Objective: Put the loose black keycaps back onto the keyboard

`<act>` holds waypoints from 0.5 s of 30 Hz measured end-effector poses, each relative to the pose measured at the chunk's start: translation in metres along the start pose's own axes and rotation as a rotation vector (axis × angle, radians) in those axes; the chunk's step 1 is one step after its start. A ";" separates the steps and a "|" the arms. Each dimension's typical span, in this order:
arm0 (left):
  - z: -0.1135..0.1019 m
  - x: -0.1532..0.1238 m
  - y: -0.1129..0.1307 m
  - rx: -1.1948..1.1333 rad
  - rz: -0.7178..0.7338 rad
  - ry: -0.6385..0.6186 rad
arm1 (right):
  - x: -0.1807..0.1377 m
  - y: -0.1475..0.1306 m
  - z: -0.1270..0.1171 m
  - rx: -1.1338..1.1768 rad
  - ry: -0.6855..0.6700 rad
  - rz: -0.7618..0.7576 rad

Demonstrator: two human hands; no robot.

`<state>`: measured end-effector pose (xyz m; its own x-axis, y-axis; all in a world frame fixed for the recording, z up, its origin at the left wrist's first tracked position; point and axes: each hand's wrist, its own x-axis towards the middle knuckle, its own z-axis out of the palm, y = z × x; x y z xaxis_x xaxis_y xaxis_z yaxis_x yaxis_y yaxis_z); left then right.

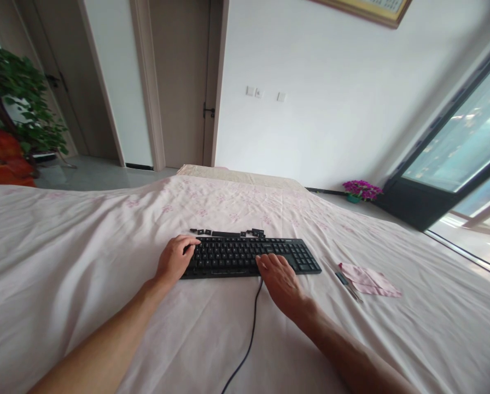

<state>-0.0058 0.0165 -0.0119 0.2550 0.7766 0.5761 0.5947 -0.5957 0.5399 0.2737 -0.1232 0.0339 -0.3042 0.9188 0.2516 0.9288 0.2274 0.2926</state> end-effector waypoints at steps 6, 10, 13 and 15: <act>0.001 0.000 -0.001 -0.007 0.008 0.008 | 0.016 0.031 0.004 0.210 0.042 0.114; 0.001 0.001 -0.002 -0.004 -0.001 0.001 | 0.055 0.056 0.011 0.229 0.046 0.203; 0.000 0.001 -0.002 -0.004 -0.009 -0.009 | 0.085 0.064 0.020 0.203 0.015 0.216; 0.000 0.001 0.000 -0.006 -0.009 -0.007 | 0.101 0.064 0.027 0.197 0.000 0.215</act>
<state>-0.0060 0.0172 -0.0112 0.2549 0.7836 0.5666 0.5928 -0.5895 0.5486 0.3084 -0.0076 0.0531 -0.0964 0.9526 0.2886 0.9951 0.0860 0.0484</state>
